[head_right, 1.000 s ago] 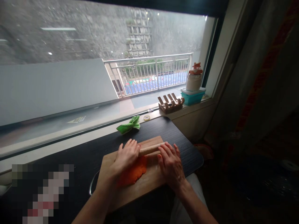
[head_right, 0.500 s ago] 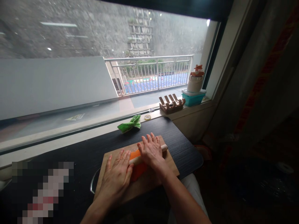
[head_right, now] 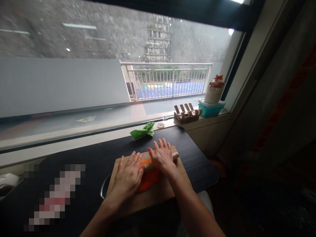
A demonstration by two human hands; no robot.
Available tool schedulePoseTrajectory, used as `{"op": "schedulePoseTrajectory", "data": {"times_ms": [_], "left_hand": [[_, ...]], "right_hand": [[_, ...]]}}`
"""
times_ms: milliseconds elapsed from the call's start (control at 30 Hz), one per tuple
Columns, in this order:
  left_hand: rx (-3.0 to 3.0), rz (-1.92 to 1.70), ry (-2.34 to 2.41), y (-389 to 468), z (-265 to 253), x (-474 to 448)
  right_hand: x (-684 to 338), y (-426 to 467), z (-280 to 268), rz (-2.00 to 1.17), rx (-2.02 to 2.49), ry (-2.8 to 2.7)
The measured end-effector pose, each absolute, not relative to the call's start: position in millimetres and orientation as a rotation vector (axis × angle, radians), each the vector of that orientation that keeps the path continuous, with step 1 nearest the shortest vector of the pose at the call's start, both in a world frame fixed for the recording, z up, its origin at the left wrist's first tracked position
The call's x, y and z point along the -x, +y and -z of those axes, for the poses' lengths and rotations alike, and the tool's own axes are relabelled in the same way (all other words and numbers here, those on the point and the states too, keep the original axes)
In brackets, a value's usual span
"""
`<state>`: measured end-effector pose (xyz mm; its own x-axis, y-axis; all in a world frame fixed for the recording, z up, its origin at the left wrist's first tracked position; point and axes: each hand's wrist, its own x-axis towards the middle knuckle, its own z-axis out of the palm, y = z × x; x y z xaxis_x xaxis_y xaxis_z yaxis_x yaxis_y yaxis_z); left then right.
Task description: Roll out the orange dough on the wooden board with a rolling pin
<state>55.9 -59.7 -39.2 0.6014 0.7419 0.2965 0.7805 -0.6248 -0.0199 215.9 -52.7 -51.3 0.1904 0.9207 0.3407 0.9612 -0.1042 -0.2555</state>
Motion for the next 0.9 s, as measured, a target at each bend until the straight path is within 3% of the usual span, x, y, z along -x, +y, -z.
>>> {"op": "schedulePoseTrajectory", "data": {"times_ms": [100,367,700,900], "left_hand": [[2.673,0.406,-1.224,-63.9,40.5,-50.6],[2.593,0.633,-0.648,-124.9,83.5,-8.6],[2.64,0.305,-1.358,-48.2,38.1,-47.1],[2.564,0.647,-0.784,-102.4,74.9,-14.5]], "right_hand": [[-215.7,-57.4,50.7,0.135,2.044,-1.779],[-217.8,-169.9,85.6,0.313,1.846,-1.977],[-212.6,-41.5,40.6,0.077,2.031,-1.847],[-215.7,-136.3,73.5,0.214,1.888,-1.975]]}}
